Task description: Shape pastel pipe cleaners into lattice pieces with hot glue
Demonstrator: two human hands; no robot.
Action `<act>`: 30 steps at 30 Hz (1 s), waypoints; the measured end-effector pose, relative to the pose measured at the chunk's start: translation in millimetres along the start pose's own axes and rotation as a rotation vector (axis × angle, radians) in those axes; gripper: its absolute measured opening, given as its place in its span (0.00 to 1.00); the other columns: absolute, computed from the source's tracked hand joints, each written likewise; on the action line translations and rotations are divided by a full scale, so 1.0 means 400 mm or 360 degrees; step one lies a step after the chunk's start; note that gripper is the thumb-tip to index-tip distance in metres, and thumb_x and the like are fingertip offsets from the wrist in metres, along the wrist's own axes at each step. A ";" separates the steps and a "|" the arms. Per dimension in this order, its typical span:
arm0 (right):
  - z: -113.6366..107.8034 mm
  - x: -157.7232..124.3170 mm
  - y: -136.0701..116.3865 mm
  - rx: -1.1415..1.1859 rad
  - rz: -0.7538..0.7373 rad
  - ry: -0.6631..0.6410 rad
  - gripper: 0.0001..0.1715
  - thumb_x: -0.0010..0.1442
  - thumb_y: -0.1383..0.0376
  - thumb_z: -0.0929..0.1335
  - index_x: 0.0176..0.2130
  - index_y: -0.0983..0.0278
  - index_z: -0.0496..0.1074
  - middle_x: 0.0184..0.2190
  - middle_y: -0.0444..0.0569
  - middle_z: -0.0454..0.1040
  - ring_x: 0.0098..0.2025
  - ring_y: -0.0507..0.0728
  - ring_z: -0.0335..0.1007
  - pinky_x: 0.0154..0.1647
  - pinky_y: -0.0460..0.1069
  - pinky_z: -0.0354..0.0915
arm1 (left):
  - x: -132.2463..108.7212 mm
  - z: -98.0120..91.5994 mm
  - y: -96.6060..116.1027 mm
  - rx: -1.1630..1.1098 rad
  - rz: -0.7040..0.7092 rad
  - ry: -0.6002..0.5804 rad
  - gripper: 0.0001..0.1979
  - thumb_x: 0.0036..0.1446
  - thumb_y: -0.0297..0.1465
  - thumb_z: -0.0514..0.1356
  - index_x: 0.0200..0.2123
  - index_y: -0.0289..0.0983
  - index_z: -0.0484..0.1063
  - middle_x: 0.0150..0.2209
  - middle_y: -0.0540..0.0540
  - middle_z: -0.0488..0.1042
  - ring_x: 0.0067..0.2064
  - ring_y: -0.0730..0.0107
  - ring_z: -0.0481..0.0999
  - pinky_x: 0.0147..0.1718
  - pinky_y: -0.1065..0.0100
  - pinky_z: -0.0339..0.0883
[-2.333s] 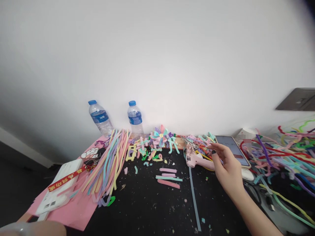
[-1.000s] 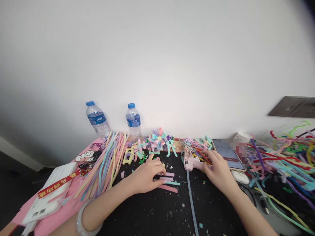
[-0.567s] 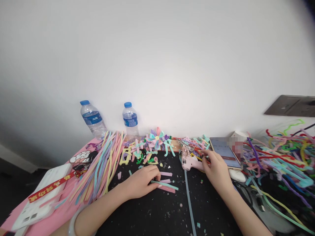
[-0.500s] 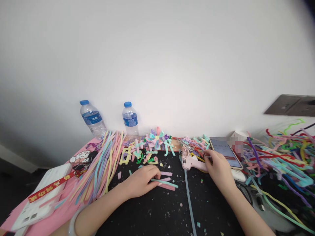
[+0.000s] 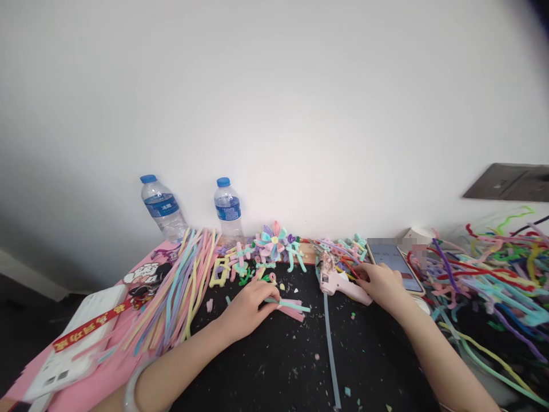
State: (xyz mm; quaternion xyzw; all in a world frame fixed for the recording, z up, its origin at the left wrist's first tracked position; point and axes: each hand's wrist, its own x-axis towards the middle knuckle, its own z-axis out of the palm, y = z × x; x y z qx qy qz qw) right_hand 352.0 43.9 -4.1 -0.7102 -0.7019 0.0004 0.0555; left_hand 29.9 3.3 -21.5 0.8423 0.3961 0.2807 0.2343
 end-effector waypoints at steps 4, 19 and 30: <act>-0.007 -0.002 0.005 -0.0021 -0.0021 -0.0023 0.13 0.50 0.66 0.65 0.36 0.57 0.75 0.28 0.49 0.75 0.39 0.63 0.64 0.30 0.49 0.47 | 0.001 0.008 -0.004 -0.0044 0.0017 0.0049 0.05 0.57 0.24 0.56 0.33 0.40 0.67 0.34 0.50 0.72 0.41 0.69 0.71 0.52 0.61 0.58; -0.019 -0.025 -0.014 -0.0186 -0.0085 0.0373 0.14 0.52 0.69 0.64 0.37 0.58 0.75 0.29 0.49 0.76 0.42 0.63 0.62 0.31 0.51 0.47 | 0.003 0.009 -0.004 -0.0144 0.0044 0.0147 0.05 0.58 0.24 0.57 0.32 0.40 0.71 0.34 0.50 0.76 0.38 0.69 0.74 0.44 0.65 0.65; -0.022 -0.037 -0.001 -0.0314 -0.0007 0.0321 0.14 0.59 0.67 0.63 0.45 0.61 0.71 0.34 0.52 0.78 0.39 0.60 0.72 0.36 0.52 0.52 | 0.003 0.006 0.002 -0.0175 -0.0104 0.0248 0.04 0.58 0.26 0.55 0.35 0.40 0.68 0.33 0.50 0.75 0.37 0.68 0.76 0.44 0.66 0.68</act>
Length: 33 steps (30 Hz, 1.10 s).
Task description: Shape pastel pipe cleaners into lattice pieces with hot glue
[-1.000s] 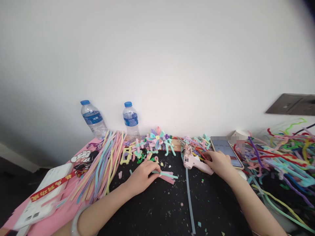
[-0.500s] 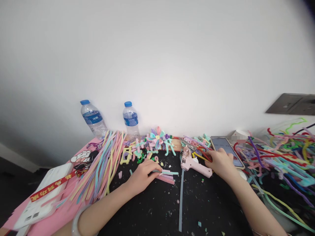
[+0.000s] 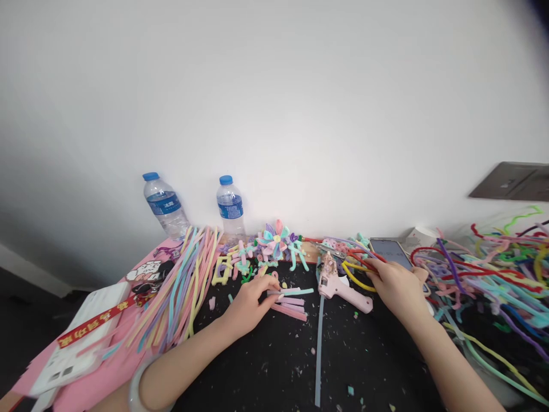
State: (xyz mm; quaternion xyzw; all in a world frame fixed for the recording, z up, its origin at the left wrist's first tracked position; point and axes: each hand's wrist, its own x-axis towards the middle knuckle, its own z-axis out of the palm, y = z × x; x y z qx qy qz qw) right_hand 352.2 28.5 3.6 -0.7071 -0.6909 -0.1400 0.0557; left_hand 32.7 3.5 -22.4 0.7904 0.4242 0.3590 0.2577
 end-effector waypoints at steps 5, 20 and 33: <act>-0.011 -0.008 -0.010 -0.0049 0.0063 -0.0095 0.13 0.59 0.66 0.63 0.44 0.62 0.70 0.33 0.51 0.79 0.36 0.61 0.74 0.38 0.54 0.51 | -0.001 -0.001 -0.003 -0.0020 -0.0012 0.0027 0.10 0.58 0.26 0.55 0.43 0.41 0.68 0.38 0.48 0.78 0.48 0.64 0.74 0.52 0.61 0.63; 0.000 -0.021 -0.031 0.0313 -0.0192 0.0202 0.19 0.61 0.65 0.56 0.49 0.69 0.63 0.30 0.53 0.78 0.32 0.62 0.72 0.39 0.55 0.52 | 0.003 -0.004 -0.006 -0.0086 -0.0030 0.0177 0.10 0.57 0.27 0.56 0.41 0.39 0.74 0.43 0.44 0.77 0.46 0.61 0.75 0.47 0.62 0.68; -0.021 -0.065 -0.105 0.0804 -0.0176 0.0112 0.09 0.54 0.60 0.62 0.35 0.62 0.61 0.25 0.48 0.70 0.28 0.59 0.65 0.34 0.52 0.60 | 0.006 -0.014 0.009 -0.0256 -0.0205 0.0282 0.06 0.56 0.28 0.56 0.38 0.39 0.71 0.38 0.46 0.76 0.40 0.64 0.76 0.40 0.65 0.70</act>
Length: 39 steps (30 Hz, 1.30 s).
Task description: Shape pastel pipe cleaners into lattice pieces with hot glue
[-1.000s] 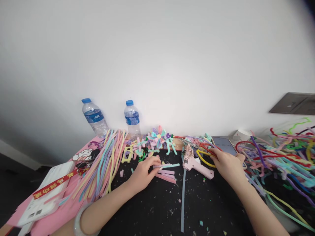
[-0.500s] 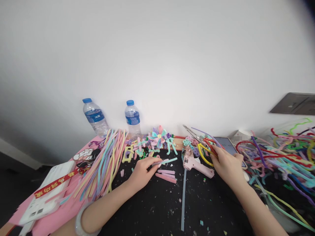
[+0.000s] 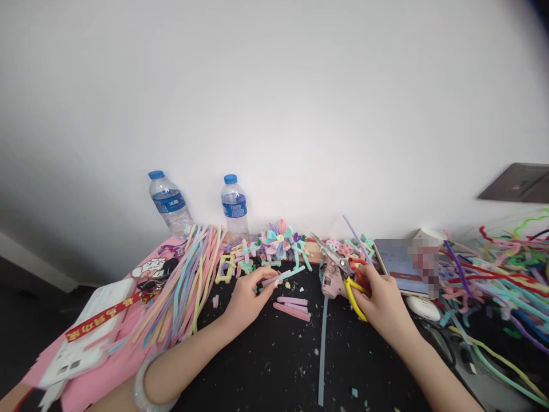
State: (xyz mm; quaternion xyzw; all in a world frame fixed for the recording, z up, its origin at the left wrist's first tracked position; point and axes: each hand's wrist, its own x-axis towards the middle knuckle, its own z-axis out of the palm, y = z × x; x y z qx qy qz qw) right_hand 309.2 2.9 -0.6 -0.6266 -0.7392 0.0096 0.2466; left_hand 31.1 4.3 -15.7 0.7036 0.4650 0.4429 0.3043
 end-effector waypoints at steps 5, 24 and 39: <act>0.001 -0.012 -0.036 0.0297 -0.0069 -0.0083 0.12 0.56 0.63 0.61 0.42 0.62 0.60 0.35 0.52 0.72 0.33 0.58 0.69 0.32 0.49 0.63 | 0.000 0.003 -0.007 -0.0138 -0.0082 0.0015 0.03 0.58 0.30 0.55 0.36 0.38 0.66 0.33 0.48 0.75 0.37 0.67 0.77 0.37 0.67 0.70; 0.003 -0.049 -0.113 0.0085 -0.0234 -0.0446 0.04 0.54 0.64 0.63 0.32 0.61 0.59 0.29 0.47 0.69 0.29 0.57 0.65 0.28 0.48 0.56 | -0.016 0.004 -0.015 -0.0171 -0.0053 0.0205 0.06 0.58 0.31 0.56 0.40 0.39 0.68 0.37 0.46 0.77 0.41 0.65 0.77 0.37 0.68 0.71; 0.016 -0.062 -0.123 0.0196 -0.0240 -0.0558 0.07 0.52 0.66 0.63 0.34 0.62 0.58 0.29 0.46 0.68 0.30 0.58 0.64 0.28 0.48 0.55 | -0.022 0.005 -0.002 -0.0086 0.0099 0.0073 0.05 0.58 0.28 0.56 0.37 0.37 0.70 0.33 0.46 0.77 0.37 0.66 0.78 0.39 0.68 0.71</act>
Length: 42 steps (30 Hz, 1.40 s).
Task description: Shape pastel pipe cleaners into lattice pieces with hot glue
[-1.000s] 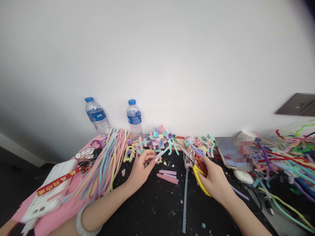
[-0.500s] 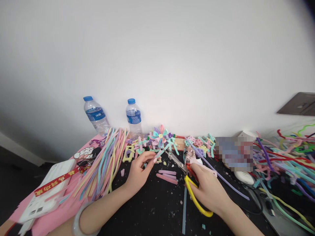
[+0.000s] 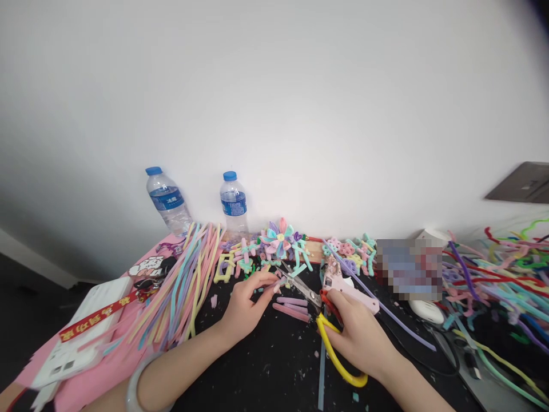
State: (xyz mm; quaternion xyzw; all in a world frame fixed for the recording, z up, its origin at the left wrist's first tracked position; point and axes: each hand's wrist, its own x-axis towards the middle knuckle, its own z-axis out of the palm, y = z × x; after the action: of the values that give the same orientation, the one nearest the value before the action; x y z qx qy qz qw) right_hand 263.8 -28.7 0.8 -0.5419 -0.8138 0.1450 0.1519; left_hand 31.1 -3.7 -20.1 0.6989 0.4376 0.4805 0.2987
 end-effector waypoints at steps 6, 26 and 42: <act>0.005 0.003 0.001 0.0034 0.0004 -0.0006 0.07 0.52 0.67 0.63 0.32 0.61 0.57 0.28 0.45 0.67 0.29 0.57 0.63 0.28 0.48 0.53 | 0.001 0.000 0.000 -0.0010 0.0003 -0.0023 0.05 0.58 0.28 0.56 0.38 0.36 0.70 0.34 0.45 0.77 0.37 0.67 0.78 0.37 0.69 0.71; 0.014 0.003 0.009 0.0064 0.0024 -0.0020 0.07 0.52 0.66 0.63 0.31 0.61 0.56 0.27 0.45 0.67 0.29 0.57 0.62 0.28 0.48 0.53 | -0.002 -0.002 0.001 -0.0038 -0.0013 -0.0082 0.04 0.58 0.28 0.55 0.37 0.37 0.68 0.34 0.46 0.77 0.37 0.67 0.78 0.41 0.67 0.70; 0.012 0.005 0.004 0.0046 0.0024 -0.0011 0.07 0.52 0.66 0.64 0.30 0.61 0.56 0.26 0.44 0.66 0.29 0.56 0.62 0.27 0.47 0.51 | 0.000 -0.002 0.004 -0.0038 -0.0052 -0.0068 0.04 0.58 0.28 0.55 0.37 0.37 0.69 0.34 0.45 0.77 0.38 0.65 0.78 0.40 0.66 0.71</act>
State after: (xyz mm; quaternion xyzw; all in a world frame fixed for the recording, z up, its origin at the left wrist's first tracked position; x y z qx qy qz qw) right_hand 262.7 -26.6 -4.1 -0.5453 -0.8080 0.1597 0.1559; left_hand 30.8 -4.5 -18.5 0.6982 0.4367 0.4656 0.3240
